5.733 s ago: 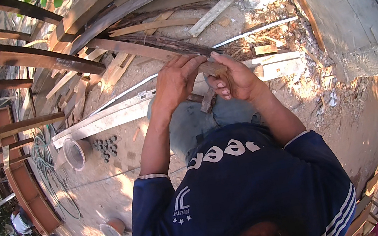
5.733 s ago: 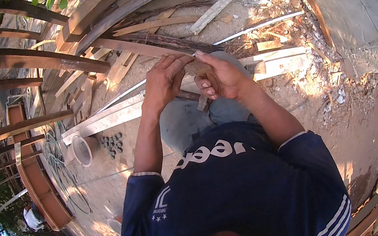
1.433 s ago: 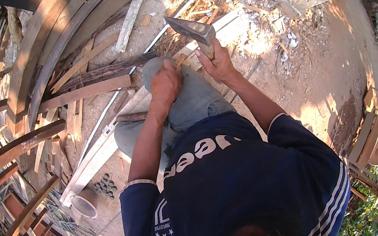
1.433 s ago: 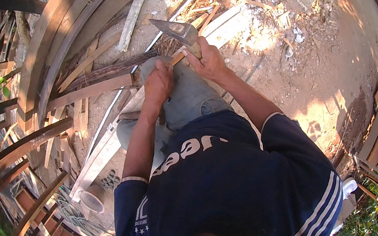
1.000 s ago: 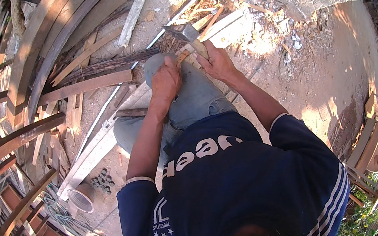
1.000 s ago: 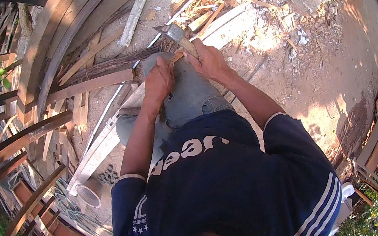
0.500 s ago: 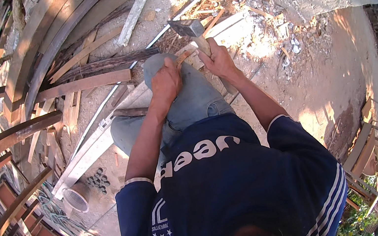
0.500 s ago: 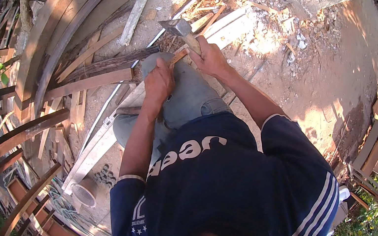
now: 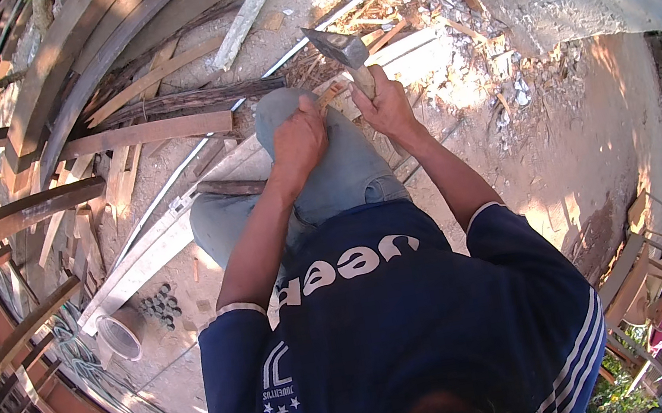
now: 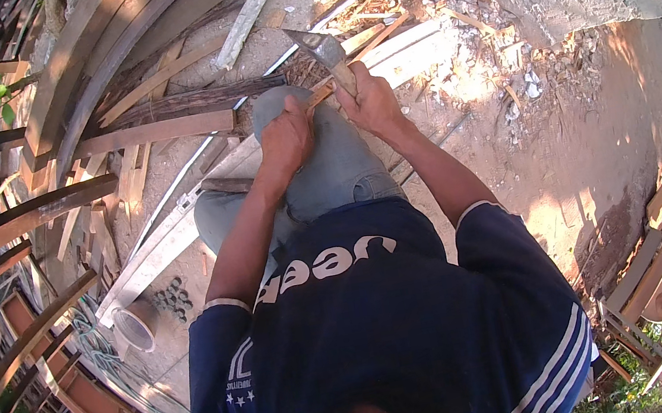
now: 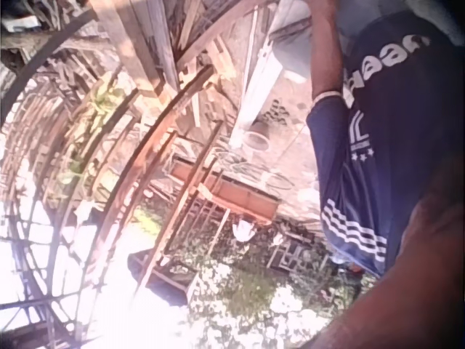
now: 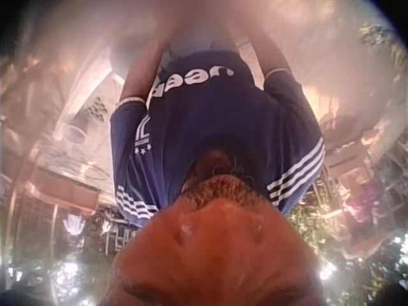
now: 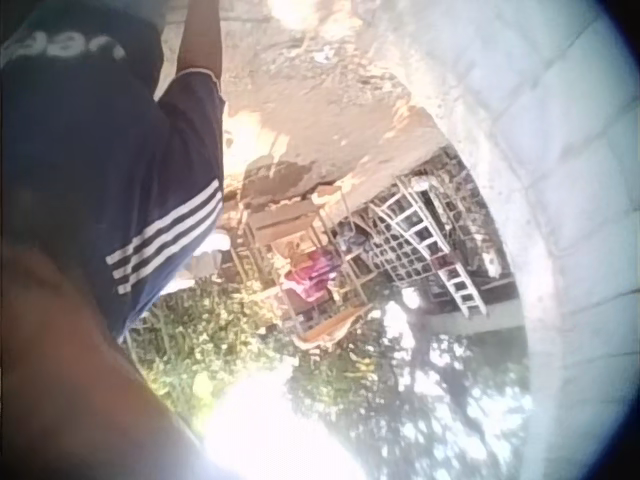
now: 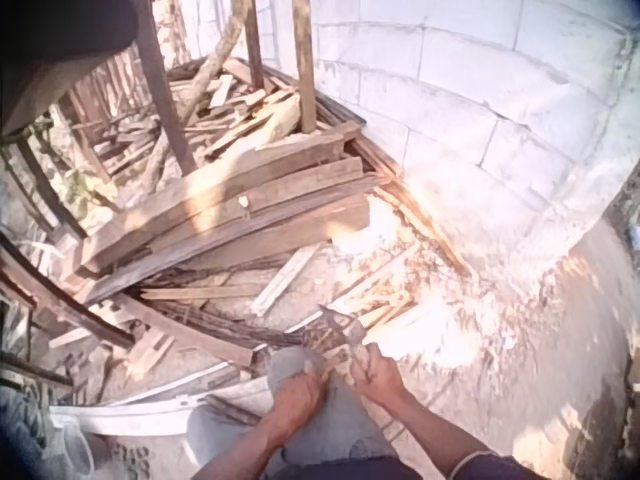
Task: The person shapes small wooden pieces by striking them with a hatchet while kneeling on the ground.
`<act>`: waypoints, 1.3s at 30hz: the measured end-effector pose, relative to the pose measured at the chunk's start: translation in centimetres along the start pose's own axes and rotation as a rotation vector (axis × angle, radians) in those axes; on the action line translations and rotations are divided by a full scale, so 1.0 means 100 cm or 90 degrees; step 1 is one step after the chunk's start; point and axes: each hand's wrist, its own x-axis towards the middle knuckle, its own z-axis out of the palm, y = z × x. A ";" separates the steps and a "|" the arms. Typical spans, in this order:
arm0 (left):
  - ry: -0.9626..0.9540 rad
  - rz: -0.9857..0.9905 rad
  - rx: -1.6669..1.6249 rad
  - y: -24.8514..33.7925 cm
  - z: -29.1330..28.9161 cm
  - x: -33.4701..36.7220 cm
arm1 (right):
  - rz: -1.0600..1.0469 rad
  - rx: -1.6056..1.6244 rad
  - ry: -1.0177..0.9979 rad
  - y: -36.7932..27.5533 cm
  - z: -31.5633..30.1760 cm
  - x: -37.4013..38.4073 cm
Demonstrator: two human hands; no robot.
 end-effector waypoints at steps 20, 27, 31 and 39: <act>-0.029 0.000 -0.010 0.009 -0.001 0.008 | 0.139 -0.106 -0.078 0.105 0.031 -0.015; -0.009 -0.023 -0.010 -0.005 0.000 0.011 | 0.089 -0.033 -0.004 0.024 -0.005 0.017; -0.012 0.015 0.034 0.011 0.003 0.016 | 0.045 0.004 0.063 0.035 0.012 -0.003; -0.018 -0.010 0.004 0.013 0.003 0.000 | 0.213 -0.107 -0.106 0.071 0.014 0.009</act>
